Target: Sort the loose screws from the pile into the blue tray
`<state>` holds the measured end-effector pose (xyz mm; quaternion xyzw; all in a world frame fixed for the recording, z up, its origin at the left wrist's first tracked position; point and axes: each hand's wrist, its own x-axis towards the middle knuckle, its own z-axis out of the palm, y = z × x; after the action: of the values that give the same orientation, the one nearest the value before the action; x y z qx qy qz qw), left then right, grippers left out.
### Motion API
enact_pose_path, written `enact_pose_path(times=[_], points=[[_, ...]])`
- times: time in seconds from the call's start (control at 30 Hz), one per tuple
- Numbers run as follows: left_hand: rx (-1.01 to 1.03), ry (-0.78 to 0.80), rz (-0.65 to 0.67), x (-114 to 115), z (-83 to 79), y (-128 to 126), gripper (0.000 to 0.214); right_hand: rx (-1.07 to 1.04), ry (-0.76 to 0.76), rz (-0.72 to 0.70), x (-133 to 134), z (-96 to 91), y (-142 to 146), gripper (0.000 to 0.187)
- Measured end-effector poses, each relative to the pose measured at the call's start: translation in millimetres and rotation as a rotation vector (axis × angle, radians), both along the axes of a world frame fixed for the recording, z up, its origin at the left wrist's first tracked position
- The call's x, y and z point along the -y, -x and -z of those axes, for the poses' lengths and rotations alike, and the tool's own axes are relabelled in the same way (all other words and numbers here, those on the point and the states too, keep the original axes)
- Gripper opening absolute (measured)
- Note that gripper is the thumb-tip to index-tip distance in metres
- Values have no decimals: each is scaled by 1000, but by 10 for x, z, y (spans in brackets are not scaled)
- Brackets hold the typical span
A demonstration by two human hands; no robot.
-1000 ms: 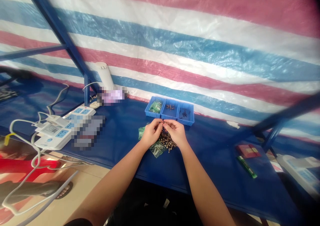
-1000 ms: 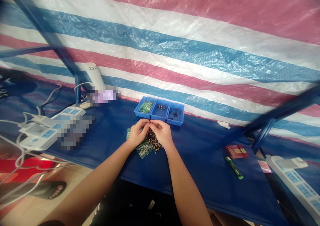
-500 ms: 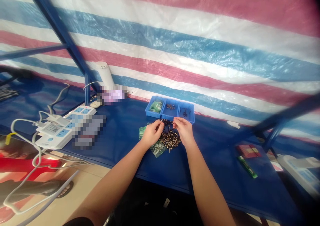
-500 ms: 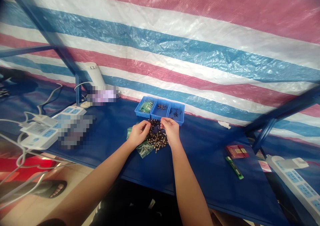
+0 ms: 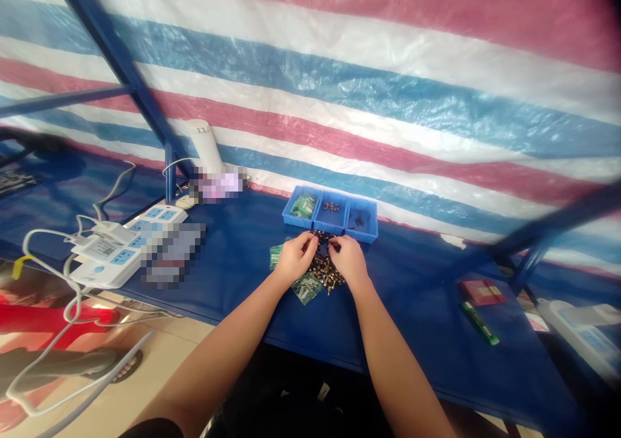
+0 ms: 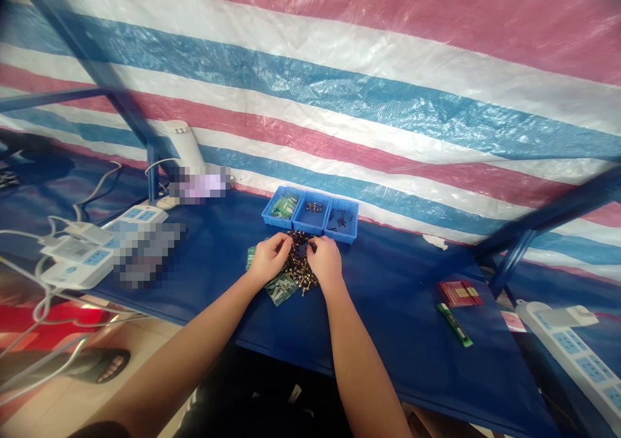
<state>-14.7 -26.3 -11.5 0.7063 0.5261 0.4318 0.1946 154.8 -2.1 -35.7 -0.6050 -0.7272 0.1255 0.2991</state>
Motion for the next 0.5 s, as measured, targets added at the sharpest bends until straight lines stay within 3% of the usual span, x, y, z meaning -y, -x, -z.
enact_pose_path(times=[0.3,0.5], points=[[-1,-3,2,-1,0,4,28,-27,-85,-45,43,-61,92,20],[5,-12,-5,4,0,5,27,-359,-440,61,110,-166,67,24]])
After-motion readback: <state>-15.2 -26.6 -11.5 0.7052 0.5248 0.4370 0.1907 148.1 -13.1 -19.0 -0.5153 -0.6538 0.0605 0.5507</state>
